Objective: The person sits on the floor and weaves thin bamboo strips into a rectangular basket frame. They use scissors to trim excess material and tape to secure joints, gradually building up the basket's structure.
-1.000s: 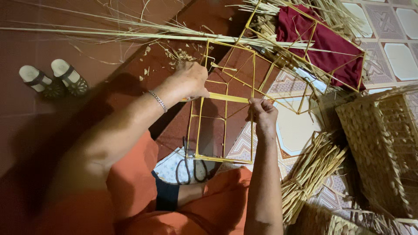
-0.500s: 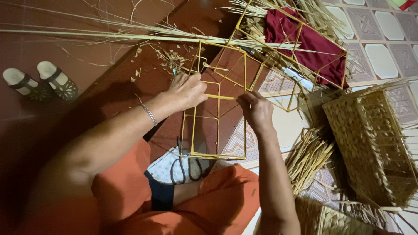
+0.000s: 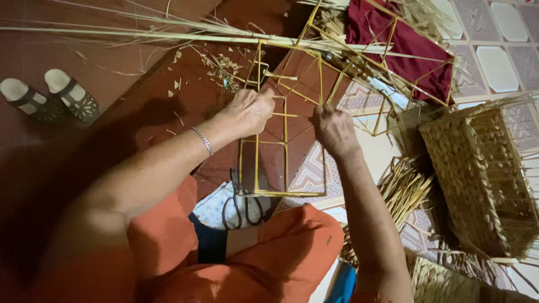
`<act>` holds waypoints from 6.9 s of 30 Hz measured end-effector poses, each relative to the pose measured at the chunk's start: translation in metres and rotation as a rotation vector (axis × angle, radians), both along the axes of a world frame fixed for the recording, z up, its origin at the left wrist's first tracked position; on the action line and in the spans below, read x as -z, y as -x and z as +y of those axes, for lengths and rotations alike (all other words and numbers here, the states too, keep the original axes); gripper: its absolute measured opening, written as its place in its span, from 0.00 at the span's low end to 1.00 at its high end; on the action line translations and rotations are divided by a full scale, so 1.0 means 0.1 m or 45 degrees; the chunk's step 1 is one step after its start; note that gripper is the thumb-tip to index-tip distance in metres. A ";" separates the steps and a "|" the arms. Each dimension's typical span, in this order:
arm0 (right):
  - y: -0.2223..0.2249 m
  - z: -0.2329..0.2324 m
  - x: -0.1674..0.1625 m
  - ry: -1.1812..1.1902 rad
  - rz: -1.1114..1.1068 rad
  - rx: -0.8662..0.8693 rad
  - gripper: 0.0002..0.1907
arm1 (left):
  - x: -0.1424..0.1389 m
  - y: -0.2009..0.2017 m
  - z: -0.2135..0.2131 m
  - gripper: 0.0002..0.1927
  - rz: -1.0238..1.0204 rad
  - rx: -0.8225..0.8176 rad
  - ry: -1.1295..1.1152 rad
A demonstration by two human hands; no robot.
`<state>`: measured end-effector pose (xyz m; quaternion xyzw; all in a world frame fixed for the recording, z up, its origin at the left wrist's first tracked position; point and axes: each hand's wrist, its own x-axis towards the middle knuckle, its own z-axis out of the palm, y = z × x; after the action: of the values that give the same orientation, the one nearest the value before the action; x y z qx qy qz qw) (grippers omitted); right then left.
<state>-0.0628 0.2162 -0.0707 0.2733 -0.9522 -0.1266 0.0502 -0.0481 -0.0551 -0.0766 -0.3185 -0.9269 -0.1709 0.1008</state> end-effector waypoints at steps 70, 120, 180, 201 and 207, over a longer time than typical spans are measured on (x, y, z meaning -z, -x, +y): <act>-1.95 0.11 1.06 2.984 -0.303 0.247 0.16 | 0.41 0.52 0.96 0.19 -0.847 -0.094 -0.601; -2.03 0.32 1.10 2.940 -0.918 -0.041 0.14 | -0.03 -0.11 1.00 0.05 0.451 0.506 -0.077; -1.54 0.29 1.22 3.085 -0.861 -0.126 0.11 | -0.07 -1.73 -0.01 0.05 0.200 0.002 -0.309; -1.55 0.06 1.08 2.974 -0.290 0.163 0.15 | -0.03 -1.64 0.06 0.06 0.052 0.036 -0.440; -1.52 0.02 1.04 2.861 -0.029 0.365 0.17 | 0.03 -1.60 0.14 0.04 0.173 0.048 -0.481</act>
<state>0.0893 0.2178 -0.1744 -0.0370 -0.5495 0.7983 0.2437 0.1123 -0.0410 -0.0797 -0.3221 -0.8633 -0.3216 0.2178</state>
